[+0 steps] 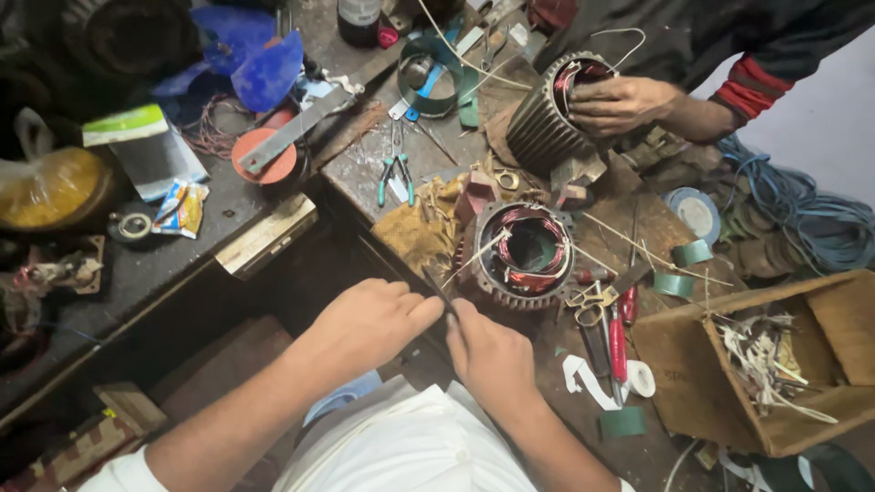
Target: The person works on a motor stator, using pliers to adjust copper windings and inserting white insulating strips into the slots. They cut the strips with scissors and continue arranging the windings by hand.
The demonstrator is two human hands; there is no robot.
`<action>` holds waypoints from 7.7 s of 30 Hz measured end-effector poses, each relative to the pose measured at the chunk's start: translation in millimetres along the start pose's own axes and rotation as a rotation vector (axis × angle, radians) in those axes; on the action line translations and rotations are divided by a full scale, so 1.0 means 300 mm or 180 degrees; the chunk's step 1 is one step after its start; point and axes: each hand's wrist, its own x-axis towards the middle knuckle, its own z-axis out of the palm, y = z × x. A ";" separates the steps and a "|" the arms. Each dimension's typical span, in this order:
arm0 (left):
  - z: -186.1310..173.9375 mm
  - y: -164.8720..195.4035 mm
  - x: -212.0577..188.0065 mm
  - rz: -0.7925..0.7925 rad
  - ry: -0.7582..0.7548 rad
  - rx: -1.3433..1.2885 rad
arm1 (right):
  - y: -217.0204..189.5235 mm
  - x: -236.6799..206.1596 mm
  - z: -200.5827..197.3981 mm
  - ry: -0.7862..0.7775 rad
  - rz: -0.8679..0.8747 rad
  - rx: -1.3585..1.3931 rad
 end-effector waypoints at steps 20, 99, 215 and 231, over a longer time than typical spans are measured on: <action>0.246 -0.037 0.013 -0.1997 0.0655 -0.3198 | 0.114 -0.031 -0.129 0.0285 0.1053 0.1115; 0.028 0.119 0.077 -0.0859 0.0208 0.0759 | 0.189 -0.082 -0.006 -0.0387 -0.0127 0.0926; 0.323 0.305 0.138 -0.3570 0.0638 -0.5705 | 0.328 -0.181 -0.124 0.0401 0.0254 0.1001; 0.298 0.276 -0.032 -0.1768 0.0312 -0.0295 | 0.258 -0.177 0.021 -0.0025 -0.0410 0.0507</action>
